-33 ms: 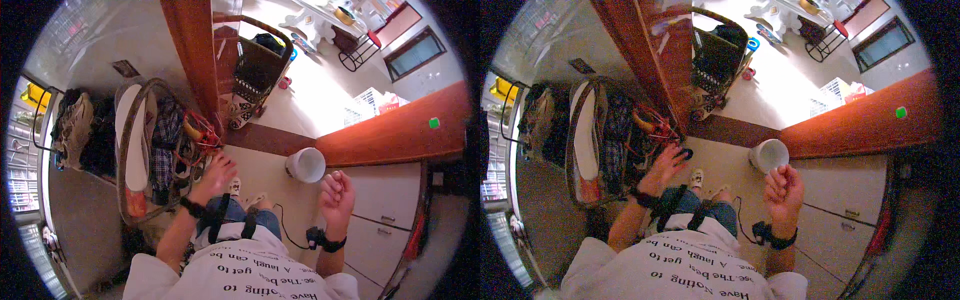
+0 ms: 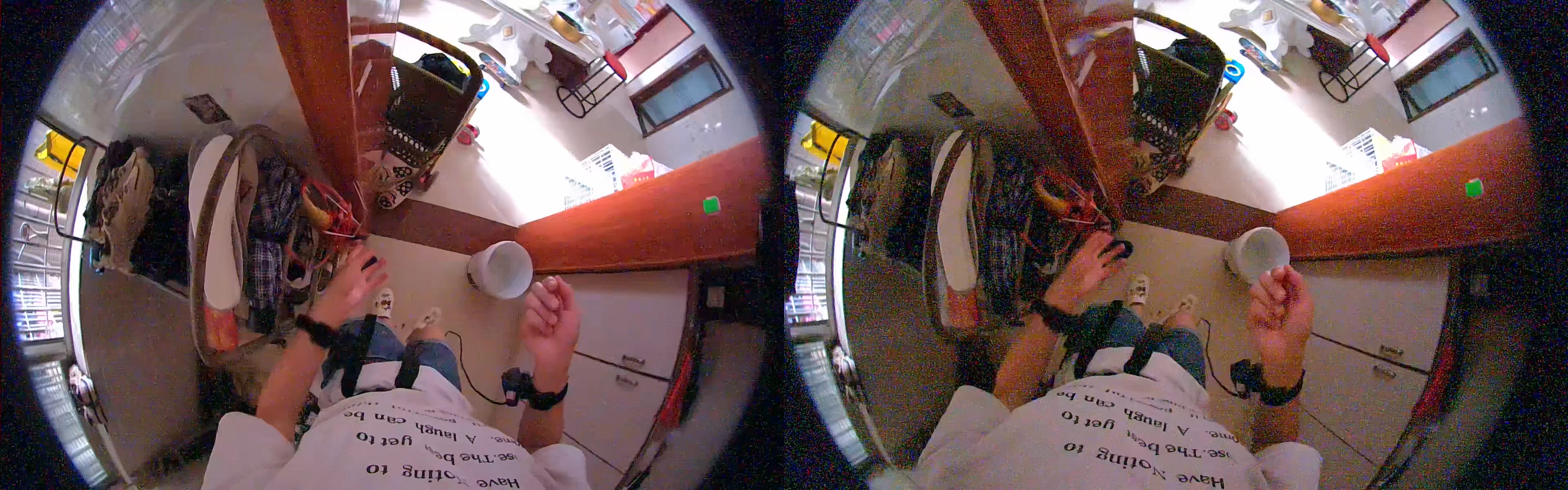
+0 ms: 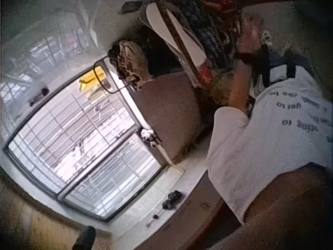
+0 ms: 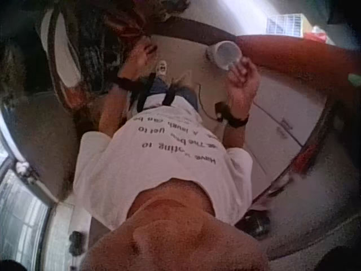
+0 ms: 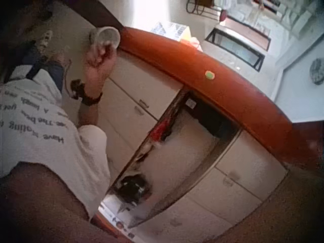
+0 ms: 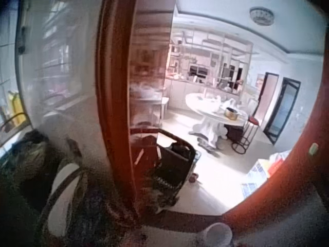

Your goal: The person hangs a pair of shorts out a window to dry, then hand-washes several pieces of clothing in a basin, wrings them out, and places them on hangers.

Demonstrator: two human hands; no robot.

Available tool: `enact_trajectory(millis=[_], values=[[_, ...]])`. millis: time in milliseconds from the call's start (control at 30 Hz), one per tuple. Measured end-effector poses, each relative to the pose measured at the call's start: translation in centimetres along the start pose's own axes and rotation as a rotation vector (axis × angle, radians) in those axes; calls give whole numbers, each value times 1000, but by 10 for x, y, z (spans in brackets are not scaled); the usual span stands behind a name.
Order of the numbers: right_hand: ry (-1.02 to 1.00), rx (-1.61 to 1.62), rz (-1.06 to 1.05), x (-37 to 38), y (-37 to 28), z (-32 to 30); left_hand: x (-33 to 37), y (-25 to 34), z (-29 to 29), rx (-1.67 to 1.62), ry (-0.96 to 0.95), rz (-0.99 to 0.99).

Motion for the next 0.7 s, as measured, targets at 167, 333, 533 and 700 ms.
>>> enact_trajectory(millis=[167,333,533,700], values=[[-83,-51,121,21,-10,16,54,11,-35,-279,48,9],[-220,-108,159,40,-37,20,47,16,-19,-411,-102,103],[-166,-72,172,49,-57,2,-1,23,-5,-29,271,430],[-152,-9,245,58,-57,-8,-10,29,-22,89,462,537]])
Point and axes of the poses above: each hand's wrist, its own x-axis towards the middle knuckle, its own z-axis out of the palm, y = z × x, the point moved 6 cm from there along x, towards the middle knuckle, and after that the axes turned 13 degrees about -z, right-handed, at the moved point
